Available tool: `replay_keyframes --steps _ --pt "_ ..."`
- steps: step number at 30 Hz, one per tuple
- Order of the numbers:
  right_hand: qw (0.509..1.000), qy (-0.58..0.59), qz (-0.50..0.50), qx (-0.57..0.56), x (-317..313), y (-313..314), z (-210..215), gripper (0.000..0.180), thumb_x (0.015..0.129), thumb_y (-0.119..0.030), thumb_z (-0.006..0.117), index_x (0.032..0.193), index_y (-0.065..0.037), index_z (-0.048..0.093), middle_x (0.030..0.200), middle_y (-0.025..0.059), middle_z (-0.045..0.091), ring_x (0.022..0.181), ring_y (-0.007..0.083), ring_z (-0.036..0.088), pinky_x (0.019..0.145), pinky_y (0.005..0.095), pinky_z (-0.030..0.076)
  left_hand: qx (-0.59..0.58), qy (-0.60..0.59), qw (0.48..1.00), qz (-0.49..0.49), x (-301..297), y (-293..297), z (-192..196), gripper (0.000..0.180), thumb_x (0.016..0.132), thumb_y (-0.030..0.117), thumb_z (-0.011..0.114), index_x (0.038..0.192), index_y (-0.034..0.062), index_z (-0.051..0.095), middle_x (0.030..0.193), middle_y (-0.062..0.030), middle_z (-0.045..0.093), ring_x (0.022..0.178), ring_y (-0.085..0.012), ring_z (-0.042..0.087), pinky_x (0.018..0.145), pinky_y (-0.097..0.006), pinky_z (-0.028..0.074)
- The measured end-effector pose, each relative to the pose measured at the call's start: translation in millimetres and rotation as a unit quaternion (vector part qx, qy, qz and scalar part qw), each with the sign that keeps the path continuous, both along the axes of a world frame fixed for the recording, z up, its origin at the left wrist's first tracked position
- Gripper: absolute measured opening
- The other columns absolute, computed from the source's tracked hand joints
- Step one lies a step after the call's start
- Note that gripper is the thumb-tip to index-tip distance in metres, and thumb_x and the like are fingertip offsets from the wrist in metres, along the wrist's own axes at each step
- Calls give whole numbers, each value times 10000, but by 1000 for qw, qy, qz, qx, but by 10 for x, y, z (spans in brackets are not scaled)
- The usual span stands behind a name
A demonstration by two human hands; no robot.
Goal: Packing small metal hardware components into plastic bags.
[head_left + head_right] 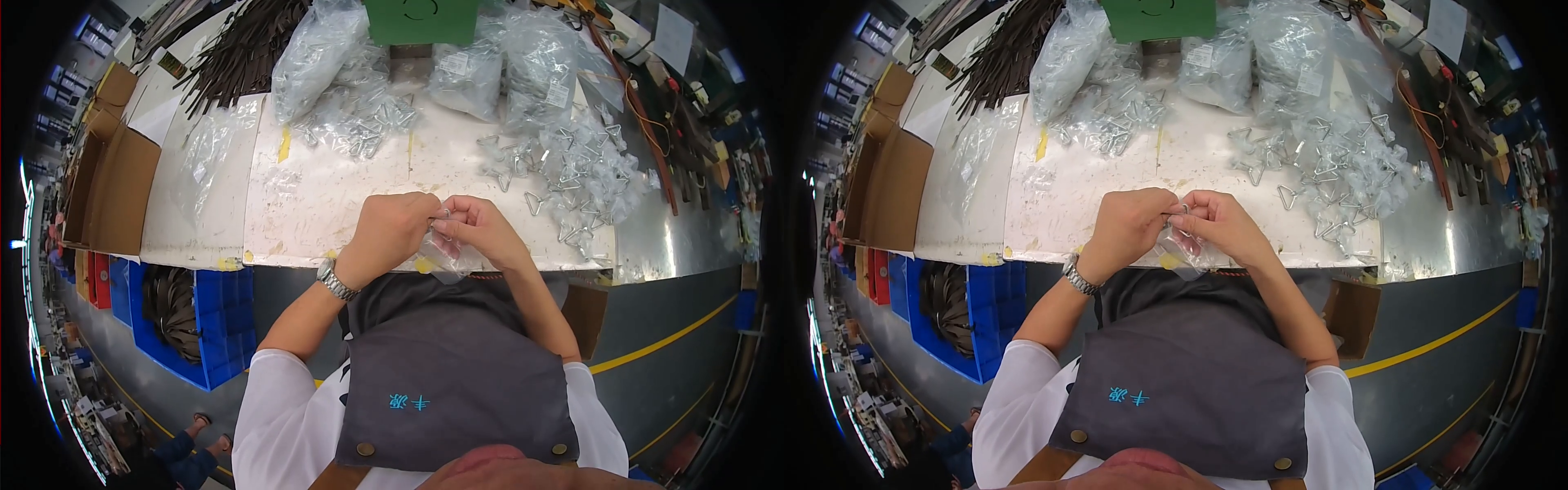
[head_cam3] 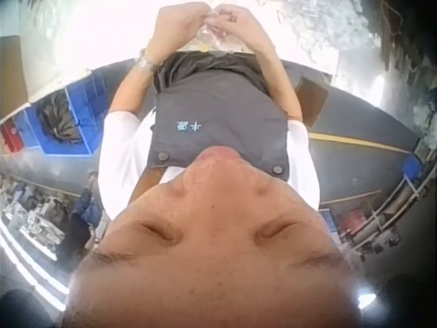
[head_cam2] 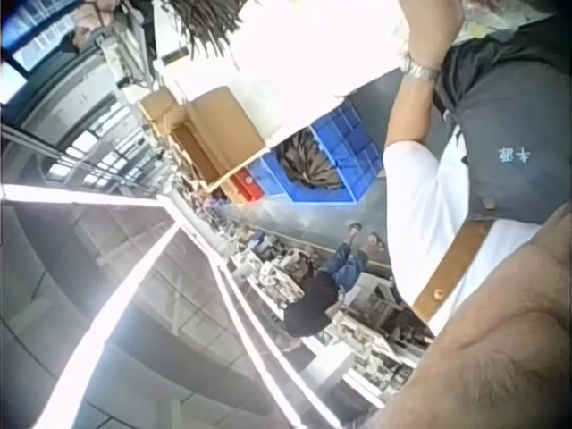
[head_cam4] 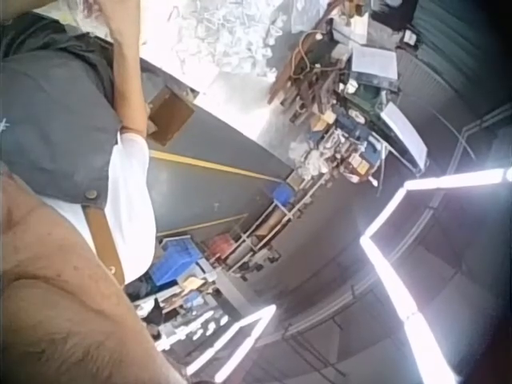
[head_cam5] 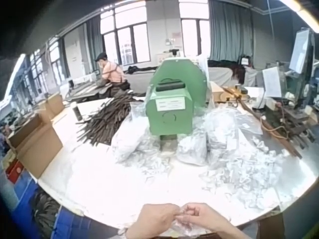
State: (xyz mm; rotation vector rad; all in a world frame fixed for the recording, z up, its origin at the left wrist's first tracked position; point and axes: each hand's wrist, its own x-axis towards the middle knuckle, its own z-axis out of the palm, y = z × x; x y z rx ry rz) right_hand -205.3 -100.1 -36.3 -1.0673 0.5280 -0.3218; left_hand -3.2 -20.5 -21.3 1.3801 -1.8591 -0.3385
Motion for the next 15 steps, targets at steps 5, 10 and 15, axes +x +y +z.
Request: replay_keyframes --steps 5,10,15 --pt "999 19 -3 -29 -11 -41 -119 174 1052 -152 685 1137 -1 683 912 27 736 755 74 660 707 236 528 -19 -48 999 3 13 -24 -85 39 955 66 701 987 50 715 752 -93 685 614 -196 639 572 -303 476" --pt "991 4 -105 -78 -32 -85 -36 228 1073 -179 648 1182 14 702 965 40 754 841 92 708 779 249 559 175 405 895 60 14 -10 -210 146 1048 147 668 1098 15 706 857 -21 752 584 -30 514 537 -239 420" --pt "967 -63 -241 -55 48 -53 1 198 1064 -152 643 1147 20 696 1092 109 762 986 195 762 923 321 582 276 506 817 24 -261 186 -71 179 1058 156 666 1116 -8 707 934 -13 777 565 22 439 497 -189 341"
